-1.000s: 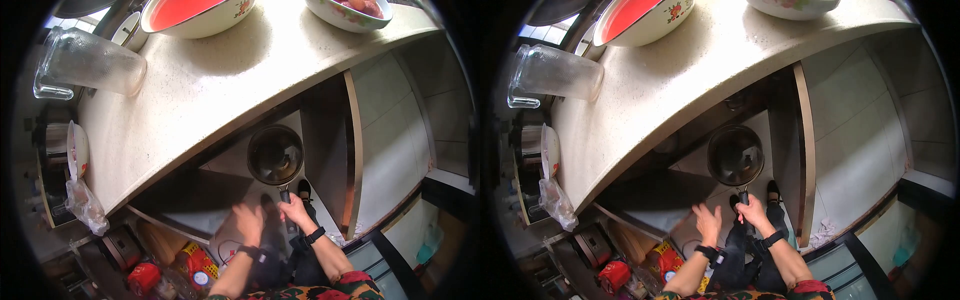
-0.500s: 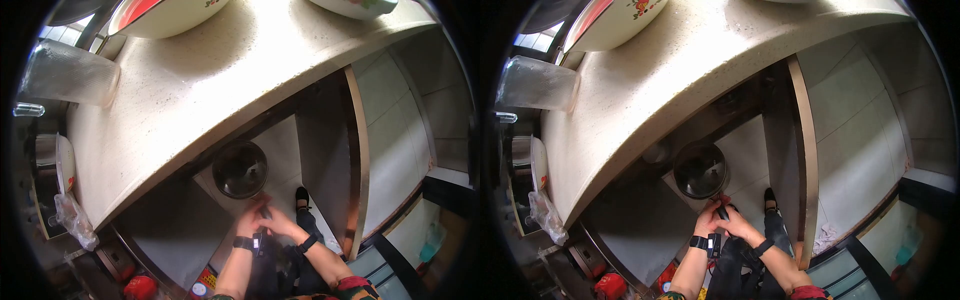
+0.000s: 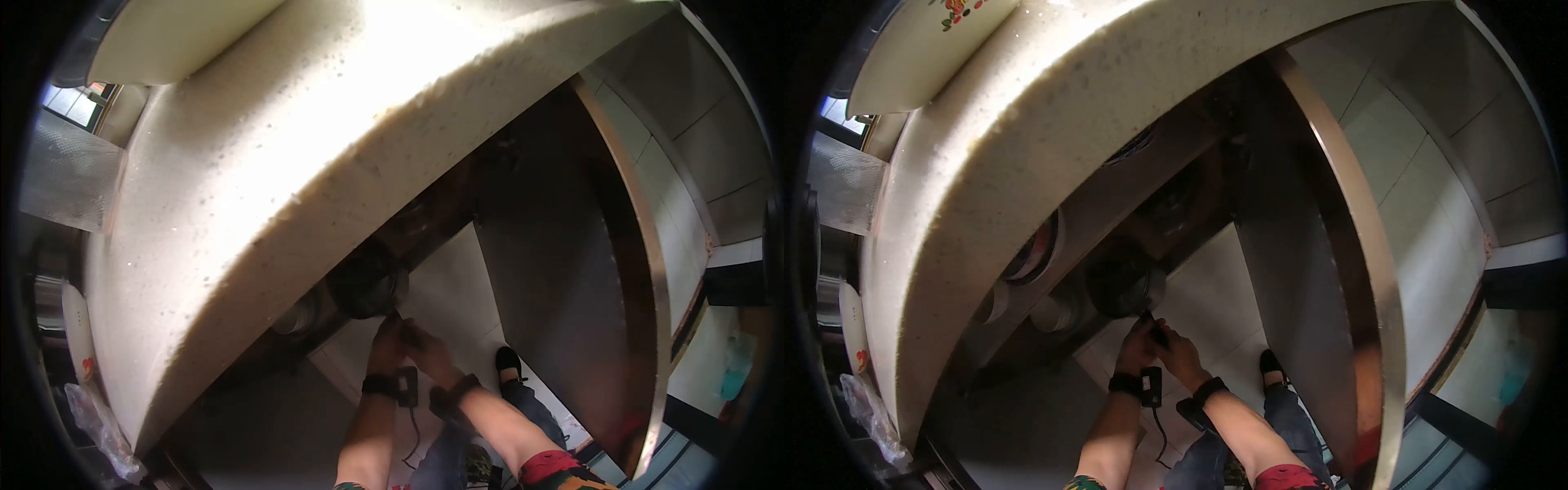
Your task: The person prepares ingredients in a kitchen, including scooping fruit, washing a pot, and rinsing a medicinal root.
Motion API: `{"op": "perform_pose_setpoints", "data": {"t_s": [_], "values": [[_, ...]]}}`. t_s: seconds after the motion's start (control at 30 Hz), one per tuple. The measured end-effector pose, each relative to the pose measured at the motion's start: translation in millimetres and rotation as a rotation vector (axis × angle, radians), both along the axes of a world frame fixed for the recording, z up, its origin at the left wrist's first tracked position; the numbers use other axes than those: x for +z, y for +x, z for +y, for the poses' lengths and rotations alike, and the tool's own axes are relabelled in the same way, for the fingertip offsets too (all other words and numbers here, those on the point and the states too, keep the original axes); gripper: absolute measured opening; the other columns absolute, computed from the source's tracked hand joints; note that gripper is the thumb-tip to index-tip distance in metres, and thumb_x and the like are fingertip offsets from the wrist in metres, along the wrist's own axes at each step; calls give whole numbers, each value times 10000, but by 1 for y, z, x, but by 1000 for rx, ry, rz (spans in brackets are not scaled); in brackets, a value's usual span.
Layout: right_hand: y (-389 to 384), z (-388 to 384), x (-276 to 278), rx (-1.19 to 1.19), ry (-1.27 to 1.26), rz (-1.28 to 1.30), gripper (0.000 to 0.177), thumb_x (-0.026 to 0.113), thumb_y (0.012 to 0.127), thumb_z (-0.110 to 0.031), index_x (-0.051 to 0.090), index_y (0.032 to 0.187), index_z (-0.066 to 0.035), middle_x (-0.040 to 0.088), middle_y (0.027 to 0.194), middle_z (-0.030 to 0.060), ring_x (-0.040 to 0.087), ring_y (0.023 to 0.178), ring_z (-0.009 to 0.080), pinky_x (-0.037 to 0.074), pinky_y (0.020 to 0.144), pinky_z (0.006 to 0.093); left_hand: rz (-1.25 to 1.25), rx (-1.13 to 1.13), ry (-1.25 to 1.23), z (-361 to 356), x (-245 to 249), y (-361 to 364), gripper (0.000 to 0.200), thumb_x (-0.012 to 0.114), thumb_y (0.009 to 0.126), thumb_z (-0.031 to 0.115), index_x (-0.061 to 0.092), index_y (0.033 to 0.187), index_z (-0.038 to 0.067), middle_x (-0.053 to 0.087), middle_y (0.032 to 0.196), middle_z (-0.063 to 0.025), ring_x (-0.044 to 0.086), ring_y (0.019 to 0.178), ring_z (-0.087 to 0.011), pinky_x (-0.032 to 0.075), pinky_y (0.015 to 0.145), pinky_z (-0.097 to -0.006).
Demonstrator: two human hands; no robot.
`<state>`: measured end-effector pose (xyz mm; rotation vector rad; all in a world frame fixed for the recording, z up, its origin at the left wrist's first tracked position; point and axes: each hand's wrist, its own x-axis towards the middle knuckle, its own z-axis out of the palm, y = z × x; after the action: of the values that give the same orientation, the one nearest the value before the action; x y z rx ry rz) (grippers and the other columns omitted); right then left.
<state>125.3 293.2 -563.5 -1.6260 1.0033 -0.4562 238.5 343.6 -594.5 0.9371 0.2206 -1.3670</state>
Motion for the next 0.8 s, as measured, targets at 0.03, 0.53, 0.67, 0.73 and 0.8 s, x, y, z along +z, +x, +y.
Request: {"op": "perform_pose_setpoints", "data": {"t_s": [0.03, 0.53, 0.67, 0.73, 0.8], "values": [[6, -7, -4, -16, -2, -11, 375, 547, 748, -340, 546, 866, 16, 584, 779, 224, 561, 770, 388, 442, 655, 438, 17, -12, 18, -2, -5, 8, 236, 516, 830, 144, 476, 1039, 43, 552, 978, -108, 537, 868, -207, 443, 770, -345], [75, -78, -32, -84, -96, 142, 256, 599, 707, -149, 587, 940, -43, 526, 930, 199, 540, 821, 336, 451, 726, 391, -72, 64, -80, -43, -15, 54, 345, 566, 760, 37, 470, 1091, 23, 547, 1044, -97, 527, 933, -219, 456, 775, -331], [76, -105, -62, -209, 124, -19, 312, 557, 721, -57, 537, 1030, -27, 521, 953, 167, 547, 813, 270, 456, 721, 351, 105, 126, -91, -46, -3, 44, 407, 607, 720, 21, 470, 1102, 51, 539, 1064, -109, 520, 950, -262, 417, 863, -395], [70, -106, -79, -385, 634, -572, 419, 511, 734, -5, 447, 1148, -15, 512, 1020, 128, 531, 817, 196, 452, 694, 297, 125, 89, -99, -40, -4, 36, 395, 602, 740, 41, 465, 1109, 72, 522, 1097, -111, 518, 958, -267, 415, 862, -411], [75, -100, -79, -480, 557, -497, 458, 509, 739, -8, 404, 1185, -11, 507, 1022, 115, 522, 820, 179, 447, 684, 280, -28, 57, 13, -30, 9, 19, 385, 607, 754, 68, 456, 1108, 77, 518, 1100, -109, 521, 953, -260, 426, 842, -400]]}}
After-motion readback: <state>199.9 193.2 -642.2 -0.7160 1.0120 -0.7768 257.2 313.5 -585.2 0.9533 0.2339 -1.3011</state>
